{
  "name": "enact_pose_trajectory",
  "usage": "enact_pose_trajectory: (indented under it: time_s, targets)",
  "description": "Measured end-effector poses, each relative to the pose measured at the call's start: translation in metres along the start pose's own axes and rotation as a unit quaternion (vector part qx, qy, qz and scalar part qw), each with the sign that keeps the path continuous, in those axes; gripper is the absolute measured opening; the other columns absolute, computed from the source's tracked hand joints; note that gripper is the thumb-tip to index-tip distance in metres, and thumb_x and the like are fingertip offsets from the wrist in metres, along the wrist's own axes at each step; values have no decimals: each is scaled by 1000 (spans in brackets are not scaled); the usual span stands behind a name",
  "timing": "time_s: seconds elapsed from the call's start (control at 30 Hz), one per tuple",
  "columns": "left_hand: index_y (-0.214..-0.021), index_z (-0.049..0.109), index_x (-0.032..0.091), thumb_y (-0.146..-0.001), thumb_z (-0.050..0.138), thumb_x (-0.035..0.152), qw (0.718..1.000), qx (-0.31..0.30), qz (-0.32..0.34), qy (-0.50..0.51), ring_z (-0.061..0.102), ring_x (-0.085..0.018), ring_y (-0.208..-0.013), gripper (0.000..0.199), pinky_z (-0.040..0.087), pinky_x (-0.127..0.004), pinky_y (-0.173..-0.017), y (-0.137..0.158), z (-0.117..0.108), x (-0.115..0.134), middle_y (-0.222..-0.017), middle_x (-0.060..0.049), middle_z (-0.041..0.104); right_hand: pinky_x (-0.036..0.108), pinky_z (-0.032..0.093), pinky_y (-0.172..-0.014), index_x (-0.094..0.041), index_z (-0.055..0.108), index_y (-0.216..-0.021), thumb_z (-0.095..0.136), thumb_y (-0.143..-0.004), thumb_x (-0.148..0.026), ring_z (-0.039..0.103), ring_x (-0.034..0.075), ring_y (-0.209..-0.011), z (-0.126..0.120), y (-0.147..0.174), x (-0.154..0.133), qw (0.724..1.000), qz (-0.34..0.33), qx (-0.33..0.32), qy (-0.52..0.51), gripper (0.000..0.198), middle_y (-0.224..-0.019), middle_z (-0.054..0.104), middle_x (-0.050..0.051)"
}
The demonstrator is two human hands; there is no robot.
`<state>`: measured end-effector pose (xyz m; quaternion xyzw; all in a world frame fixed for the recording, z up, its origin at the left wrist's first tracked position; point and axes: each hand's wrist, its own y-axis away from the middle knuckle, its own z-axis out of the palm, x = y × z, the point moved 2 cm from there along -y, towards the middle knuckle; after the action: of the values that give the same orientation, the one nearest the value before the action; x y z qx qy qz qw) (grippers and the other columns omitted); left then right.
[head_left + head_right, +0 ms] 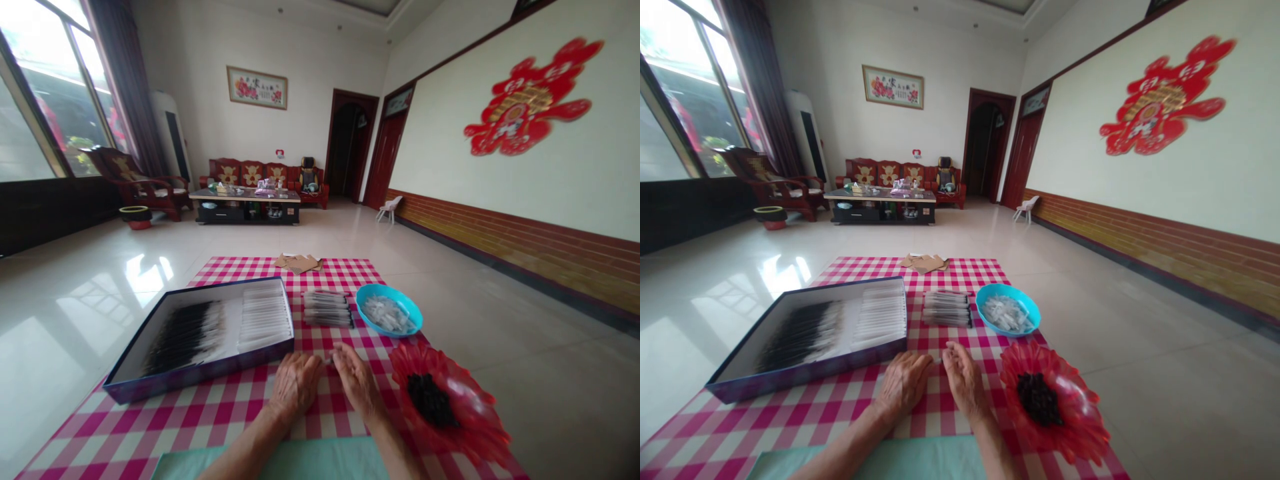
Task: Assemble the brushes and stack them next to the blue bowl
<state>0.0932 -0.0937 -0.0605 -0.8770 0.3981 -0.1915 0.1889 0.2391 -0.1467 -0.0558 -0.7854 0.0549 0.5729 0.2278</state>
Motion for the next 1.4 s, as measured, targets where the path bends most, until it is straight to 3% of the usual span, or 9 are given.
enact_pose_trajectory:
  time_s: [0.17, 0.47, 0.67, 0.83, 0.97, 1.07, 1.2, 1.3, 1.4]
  targets:
    - [-80, 57, 23, -91, 40, 22, 1000, 6, 7, 3, 52, -17, -71, 20, 34, -28, -68, -1, -2, 0, -70, -1, 59, 27, 53, -69, -19, 66, -87, 49, -86, -35, 66, 20, -75, 1, -1, -1, 996, -61, 9, 58, 23, -81, 71, 7]
    - [-84, 59, 22, -92, 38, 22, 999, 11, 2, 31, 54, -17, -73, 22, 38, -29, -69, -1, -5, 0, -73, -2, 61, 29, 51, -73, -20, 62, -93, 49, -83, -26, 63, 19, -84, -15, -5, -21, 985, -109, 82, 103, 18, -91, 67, 7]
    - [-93, 59, 23, -92, 39, 22, 998, 24, 8, 51, 55, -17, -75, 20, 38, -29, -72, -1, -6, 0, -77, -2, 62, 30, 50, -72, -20, 62, -91, 48, -81, -28, 65, 20, -81, -80, -2, -46, 959, -83, 79, 258, 19, -88, 70, 5]
    - [-86, 59, 22, -92, 39, 23, 998, 36, 14, 56, 54, -17, -73, 21, 38, -29, -72, -1, -5, 1, -74, -2, 61, 36, 49, -69, -24, 63, -76, 48, -73, -32, 65, 24, -73, -154, 16, -17, 900, -46, 109, 420, 18, -77, 70, 5]
    - [-84, 58, 20, -92, 38, 22, 997, 53, 19, 61, 53, -17, -72, 22, 39, -30, -70, -2, -5, 2, -73, -2, 59, 37, 51, -68, -22, 64, -78, 52, -68, -32, 65, 24, -72, -177, 24, 1, 890, -32, 123, 438, 19, -80, 70, 7]
    - [-88, 57, 19, -92, 37, 20, 994, 78, 26, 72, 52, -17, -71, 21, 40, -30, -69, -1, -6, 3, -74, -3, 59, 39, 51, -74, -20, 64, -89, 51, -73, -36, 65, 25, -80, -155, 24, -10, 905, -71, 147, 394, 26, -94, 68, 10]
    - [-93, 54, 18, -92, 35, 18, 990, 97, 43, 97, 52, -16, -70, 19, 41, -30, -70, 0, -10, 6, -74, -3, 58, 33, 53, -72, -21, 62, -100, 46, -83, -30, 66, 21, -83, -88, 18, -33, 948, -106, 56, 294, 25, -96, 68, 8]
    - [-97, 52, 18, -92, 31, 15, 987, 96, 66, 112, 52, -15, -71, 22, 42, -29, -71, 0, -10, 7, -77, -3, 58, 32, 54, -73, -21, 64, -100, 47, -83, -26, 66, 21, -83, -42, 14, -42, 959, -127, 10, 253, 24, -94, 69, 8]
    - [-100, 51, 18, -92, 30, 13, 986, 94, 80, 113, 53, -15, -74, 23, 43, -30, -74, 0, -9, 6, -80, -4, 58, 32, 55, -74, -22, 66, -99, 50, -83, -26, 66, 22, -84, -15, 11, -42, 967, -128, -4, 220, 24, -94, 70, 7]
